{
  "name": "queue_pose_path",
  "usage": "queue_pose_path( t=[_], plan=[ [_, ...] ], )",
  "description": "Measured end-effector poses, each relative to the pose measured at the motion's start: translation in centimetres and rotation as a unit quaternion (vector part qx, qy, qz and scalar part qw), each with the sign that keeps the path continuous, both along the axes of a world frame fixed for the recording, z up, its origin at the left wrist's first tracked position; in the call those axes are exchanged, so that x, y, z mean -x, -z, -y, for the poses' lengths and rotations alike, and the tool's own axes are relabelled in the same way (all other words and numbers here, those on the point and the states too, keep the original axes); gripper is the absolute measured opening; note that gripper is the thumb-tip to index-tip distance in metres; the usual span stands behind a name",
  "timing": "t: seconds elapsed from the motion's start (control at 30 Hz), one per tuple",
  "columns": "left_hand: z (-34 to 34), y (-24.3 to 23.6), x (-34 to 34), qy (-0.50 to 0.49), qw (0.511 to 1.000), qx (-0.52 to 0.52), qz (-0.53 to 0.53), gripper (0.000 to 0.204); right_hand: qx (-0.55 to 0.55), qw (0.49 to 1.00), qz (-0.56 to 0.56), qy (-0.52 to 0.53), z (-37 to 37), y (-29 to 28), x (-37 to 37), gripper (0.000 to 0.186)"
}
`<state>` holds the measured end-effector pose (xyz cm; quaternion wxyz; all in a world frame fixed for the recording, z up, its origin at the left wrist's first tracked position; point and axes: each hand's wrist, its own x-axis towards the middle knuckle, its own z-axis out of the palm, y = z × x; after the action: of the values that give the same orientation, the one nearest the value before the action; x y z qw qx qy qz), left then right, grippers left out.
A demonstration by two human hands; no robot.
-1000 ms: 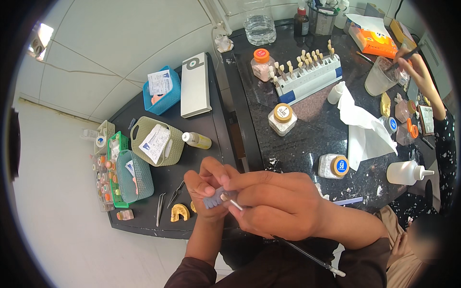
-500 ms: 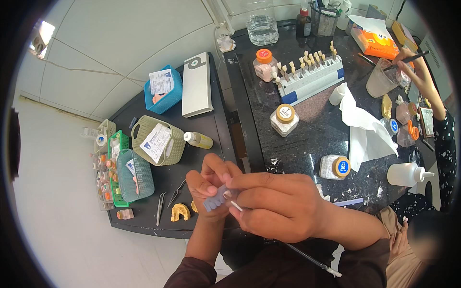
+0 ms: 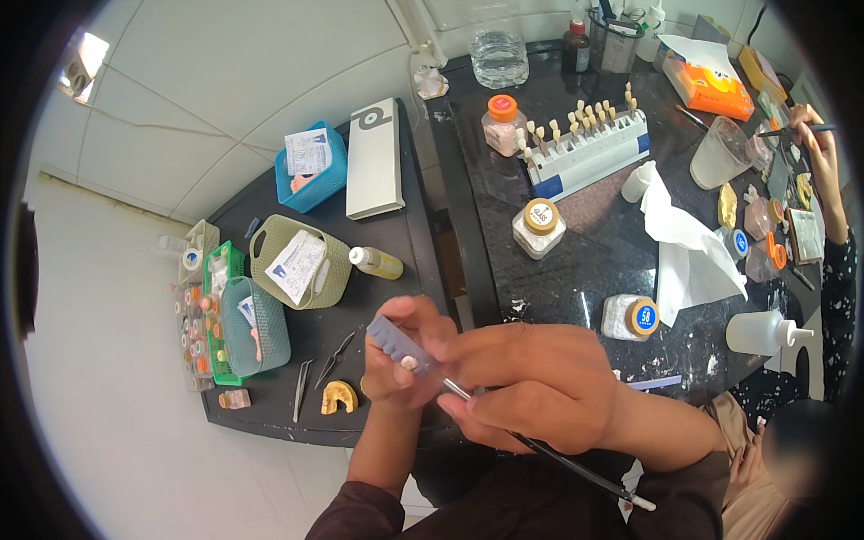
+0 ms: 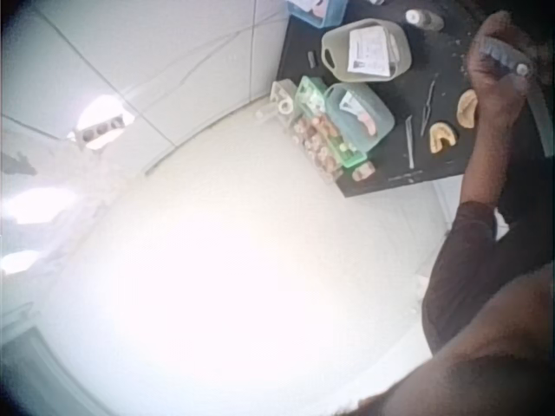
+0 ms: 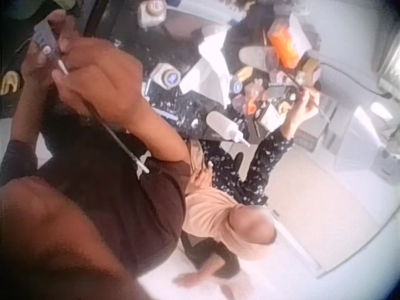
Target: The person applies a white substance to a dental mold using a small brush and a metal tool. They repeatedly shape and smooth the material on the mold, occasionally wiping the tools with a tissue. The person works on a single small object throughout the clip.
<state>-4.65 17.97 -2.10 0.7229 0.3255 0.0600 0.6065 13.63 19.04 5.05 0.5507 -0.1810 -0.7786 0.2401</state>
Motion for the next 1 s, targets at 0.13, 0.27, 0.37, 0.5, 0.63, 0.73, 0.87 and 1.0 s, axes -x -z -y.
queue_pose_path(
  t=[0.13, 0.27, 0.37, 0.5, 0.63, 0.73, 0.87, 1.0],
  plan=[
    [-0.57, -0.06, 0.38, 0.074, 0.997, 0.014, 0.033, 0.080, -0.012, 1.000, 0.000, 0.002, 0.04, 0.27, 0.18, 0.035],
    [-0.70, -0.21, 0.34, 0.113, 0.988, 0.054, 0.094, 0.082, -0.042, 0.999, 0.029, -0.014, -0.30, 0.27, 0.02, 0.030],
    [-0.59, 0.05, 0.53, 0.111, 0.987, 0.064, 0.095, 0.079, -0.030, 0.998, 0.049, -0.008, -0.31, 0.06, 0.02, 0.025],
    [-0.64, 0.34, 0.64, 0.118, 0.986, 0.066, 0.095, 0.071, -0.005, 0.998, 0.056, 0.006, 0.14, -0.38, 0.34, 0.020],
    [-0.50, 0.34, 0.67, 0.122, 0.985, 0.087, 0.086, 0.061, -0.014, 0.998, 0.062, 0.010, 0.12, -0.08, 0.31, 0.020],
    [-0.45, 0.31, 0.55, 0.129, 0.982, 0.091, 0.099, 0.049, -0.016, 0.999, 0.049, 0.004, 0.00, 0.30, 0.48, 0.021],
    [-0.59, 0.18, 0.43, 0.142, 0.981, 0.076, 0.103, 0.035, -0.010, 0.999, 0.045, -0.013, -0.03, 0.38, 0.48, 0.021],
    [-0.80, 0.00, 0.25, 0.164, 0.977, 0.061, 0.125, 0.031, -0.003, 0.999, 0.038, -0.024, 0.10, 0.56, 0.48, 0.022]
  ],
)
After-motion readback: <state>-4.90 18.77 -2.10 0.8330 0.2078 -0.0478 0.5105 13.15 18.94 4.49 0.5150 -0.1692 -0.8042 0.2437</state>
